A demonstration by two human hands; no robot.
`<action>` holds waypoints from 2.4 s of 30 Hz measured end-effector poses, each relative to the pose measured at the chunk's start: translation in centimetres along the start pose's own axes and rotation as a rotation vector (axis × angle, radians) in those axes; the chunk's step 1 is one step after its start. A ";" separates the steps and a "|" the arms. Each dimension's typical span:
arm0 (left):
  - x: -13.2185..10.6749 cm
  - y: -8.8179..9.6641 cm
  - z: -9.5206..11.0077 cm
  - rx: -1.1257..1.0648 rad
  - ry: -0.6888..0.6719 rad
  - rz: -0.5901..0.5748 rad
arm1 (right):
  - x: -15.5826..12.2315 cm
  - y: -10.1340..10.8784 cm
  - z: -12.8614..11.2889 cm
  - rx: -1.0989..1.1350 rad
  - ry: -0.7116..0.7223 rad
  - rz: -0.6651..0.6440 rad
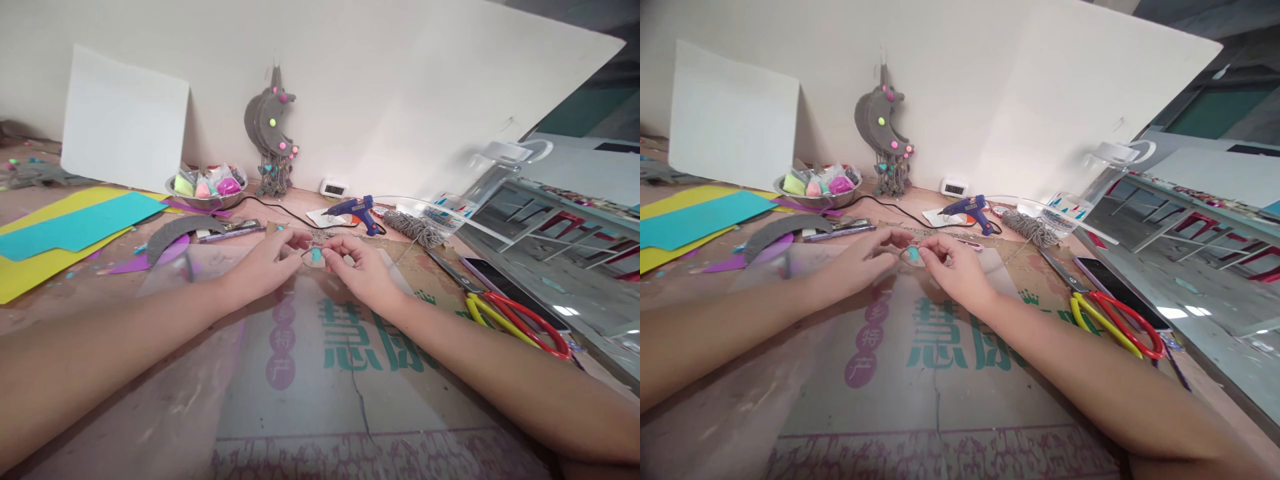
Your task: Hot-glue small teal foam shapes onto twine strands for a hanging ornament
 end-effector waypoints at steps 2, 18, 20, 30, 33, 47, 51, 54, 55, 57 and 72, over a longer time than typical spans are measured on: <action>0.1 0.7 0.2 0.063 -0.062 0.085 | 0.0 -0.1 0.0 -0.019 0.010 0.006; 0.2 0.8 0.2 0.211 -0.121 0.077 | -0.4 -0.3 -0.5 -0.081 0.107 0.014; 0.2 0.7 0.3 0.196 -0.131 0.065 | -0.4 -0.3 -0.6 -0.065 0.105 0.014; 0.0 1.7 -0.3 0.040 -0.051 0.226 | -0.3 -0.3 -0.4 -0.079 0.028 0.014; 0.0 2.7 -1.1 0.108 -0.010 0.354 | -0.3 -0.3 -0.3 -0.074 0.022 0.014; 0.2 0.2 -0.2 0.009 -0.012 -0.002 | 0.0 0.3 -0.3 0.045 -0.013 0.014; 0.1 0.5 -0.3 0.074 0.016 0.009 | 0.0 0.0 -0.1 0.078 -0.012 -0.031; 0.1 0.5 -0.3 0.102 0.045 0.010 | 0.0 -0.4 0.2 0.085 -0.003 -0.077; 0.1 0.5 -0.3 0.108 0.054 0.005 | -0.1 -0.5 0.3 0.085 0.005 -0.087; 0.1 0.4 -0.3 0.113 0.081 -0.005 | 0.0 -0.4 0.2 0.099 0.027 -0.079; -0.1 0.4 -0.4 0.117 0.115 -0.017 | 4.8 5.8 4.4 -0.611 0.099 0.004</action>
Point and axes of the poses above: each hand's wrist, its own x-axis towards the middle knuckle, its own y-axis out of the back of the hand, z = x × y, the point moved 6 cm from there along x, towards the middle knuckle, and after that the axes turned 12 degrees about -y, right-handed, at the moved point
